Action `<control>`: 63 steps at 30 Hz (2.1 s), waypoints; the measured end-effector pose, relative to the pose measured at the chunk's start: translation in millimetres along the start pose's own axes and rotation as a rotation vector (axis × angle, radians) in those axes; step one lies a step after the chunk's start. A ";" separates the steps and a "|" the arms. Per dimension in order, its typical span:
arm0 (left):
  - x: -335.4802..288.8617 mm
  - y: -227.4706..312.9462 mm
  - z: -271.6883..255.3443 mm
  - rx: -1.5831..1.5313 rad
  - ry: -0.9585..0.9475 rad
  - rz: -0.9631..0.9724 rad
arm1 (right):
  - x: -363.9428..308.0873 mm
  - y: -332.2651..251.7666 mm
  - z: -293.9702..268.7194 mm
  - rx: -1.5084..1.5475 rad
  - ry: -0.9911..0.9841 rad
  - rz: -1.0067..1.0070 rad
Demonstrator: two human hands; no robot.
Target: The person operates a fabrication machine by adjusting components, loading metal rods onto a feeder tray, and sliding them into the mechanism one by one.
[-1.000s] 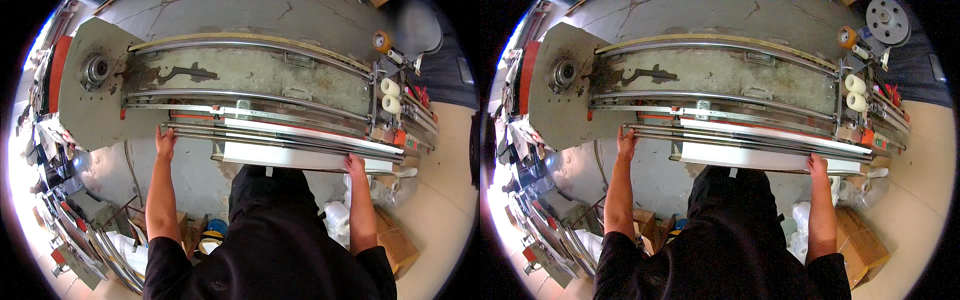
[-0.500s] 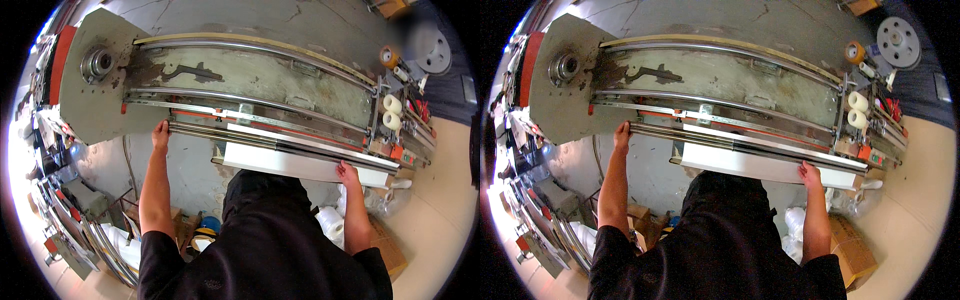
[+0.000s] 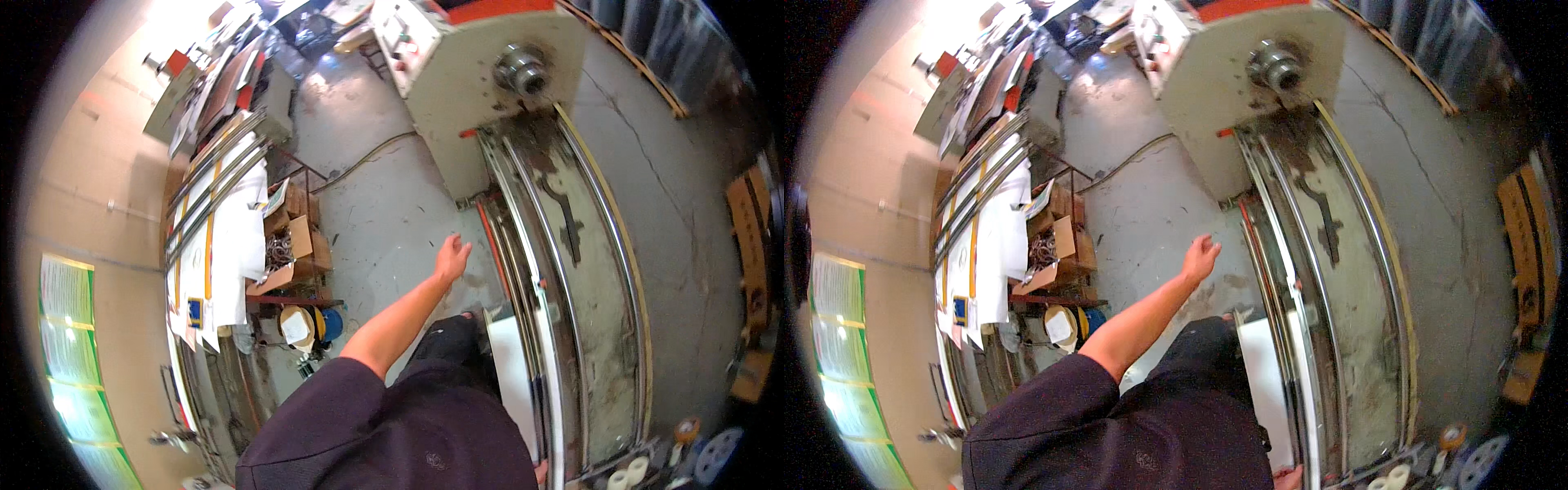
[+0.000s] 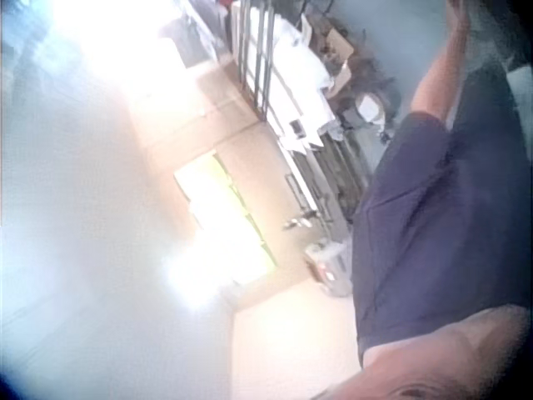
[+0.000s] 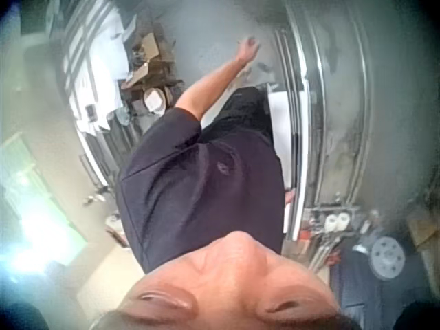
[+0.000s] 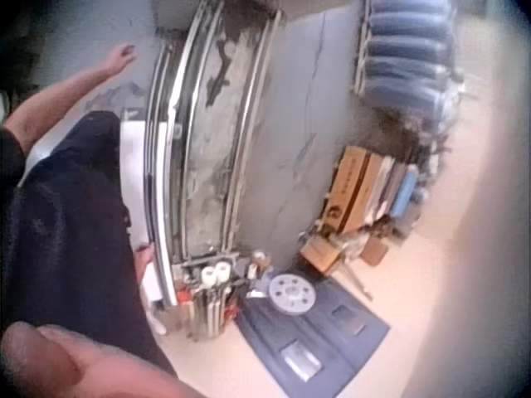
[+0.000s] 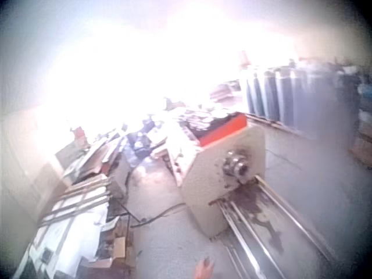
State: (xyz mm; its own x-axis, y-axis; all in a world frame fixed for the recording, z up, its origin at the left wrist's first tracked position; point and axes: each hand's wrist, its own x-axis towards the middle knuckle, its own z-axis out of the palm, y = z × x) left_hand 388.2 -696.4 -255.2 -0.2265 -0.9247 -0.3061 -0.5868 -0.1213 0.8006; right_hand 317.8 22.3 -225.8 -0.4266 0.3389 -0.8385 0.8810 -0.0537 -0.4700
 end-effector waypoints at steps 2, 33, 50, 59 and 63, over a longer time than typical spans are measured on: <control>-18.1 -46.3 -28.2 -0.133 0.038 -0.019 | -23.2 -31.7 46.4 -0.169 -0.179 -0.055; 128.2 -155.1 -522.7 -1.021 0.228 -0.391 | -573.4 199.2 990.5 -1.201 -1.677 -0.502; 515.5 -4.8 -686.3 -1.498 0.354 -0.125 | -849.8 336.7 1460.6 -1.528 -2.033 -0.548; 588.0 -57.9 -692.6 -1.375 0.591 -0.131 | -938.6 433.5 1554.3 -1.805 -2.160 -0.548; 630.1 -68.6 -707.4 -1.363 0.674 -0.107 | -974.2 478.6 1589.0 -1.874 -2.145 -0.439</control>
State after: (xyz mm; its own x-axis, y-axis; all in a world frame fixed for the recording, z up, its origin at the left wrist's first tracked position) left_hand 835.7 -1526.0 -138.5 0.3762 -0.8313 -0.4091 0.6505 -0.0774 0.7555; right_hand 830.5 -1826.1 -71.8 0.7829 -0.4570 -0.4221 -0.3262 0.2762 -0.9040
